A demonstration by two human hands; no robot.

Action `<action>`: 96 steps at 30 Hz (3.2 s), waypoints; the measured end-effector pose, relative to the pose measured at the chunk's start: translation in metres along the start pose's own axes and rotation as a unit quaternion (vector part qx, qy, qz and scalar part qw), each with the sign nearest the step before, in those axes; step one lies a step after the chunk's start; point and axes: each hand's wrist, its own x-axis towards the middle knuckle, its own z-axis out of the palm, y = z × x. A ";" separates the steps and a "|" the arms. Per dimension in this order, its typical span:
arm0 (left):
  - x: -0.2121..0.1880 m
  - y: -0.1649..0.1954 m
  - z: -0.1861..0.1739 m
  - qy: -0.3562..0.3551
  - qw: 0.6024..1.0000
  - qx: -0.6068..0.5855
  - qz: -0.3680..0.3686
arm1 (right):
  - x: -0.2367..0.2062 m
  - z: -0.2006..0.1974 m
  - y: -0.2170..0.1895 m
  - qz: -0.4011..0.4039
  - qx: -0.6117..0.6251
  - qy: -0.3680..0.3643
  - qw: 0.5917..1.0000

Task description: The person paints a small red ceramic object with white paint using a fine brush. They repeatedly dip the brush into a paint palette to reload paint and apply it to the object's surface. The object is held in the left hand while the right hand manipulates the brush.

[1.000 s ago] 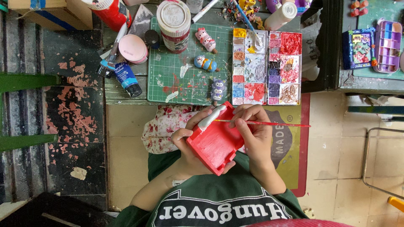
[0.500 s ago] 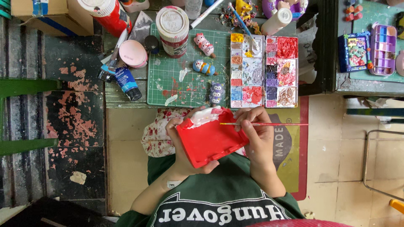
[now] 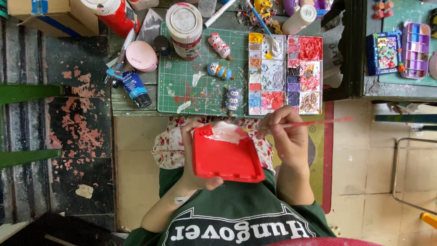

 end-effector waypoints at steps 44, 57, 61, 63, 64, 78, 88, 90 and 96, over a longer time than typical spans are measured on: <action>0.063 0.031 -0.025 -0.094 0.978 0.153 -0.107 | 0.048 0.035 0.000 0.127 -0.158 -0.150 0.968; 0.065 0.035 -0.021 -0.097 0.979 0.140 -0.107 | 0.047 0.034 -0.002 0.139 -0.148 -0.143 0.969; 0.065 0.033 -0.022 -0.100 0.979 0.142 -0.107 | 0.046 0.033 -0.001 0.138 -0.143 -0.144 0.969; 0.065 0.033 -0.022 -0.099 0.980 0.140 -0.105 | 0.046 0.033 0.000 0.140 -0.139 -0.144 0.970; 0.065 0.032 -0.022 -0.098 0.980 0.137 -0.107 | 0.046 0.033 0.000 0.142 -0.134 -0.144 0.970; 0.066 0.035 -0.022 -0.100 0.977 0.165 -0.093 | 0.045 0.034 0.002 0.135 -0.128 -0.122 0.975; 0.064 0.036 -0.020 -0.103 0.981 0.119 -0.112 | 0.044 0.034 0.002 0.145 -0.103 -0.118 0.977; 0.064 0.035 -0.020 -0.103 0.980 0.133 -0.105 | 0.043 0.034 0.001 0.140 -0.110 -0.126 0.976; 0.063 0.038 -0.019 -0.099 0.980 0.144 -0.100 | 0.042 0.036 0.003 0.106 -0.039 -0.053 0.992</action>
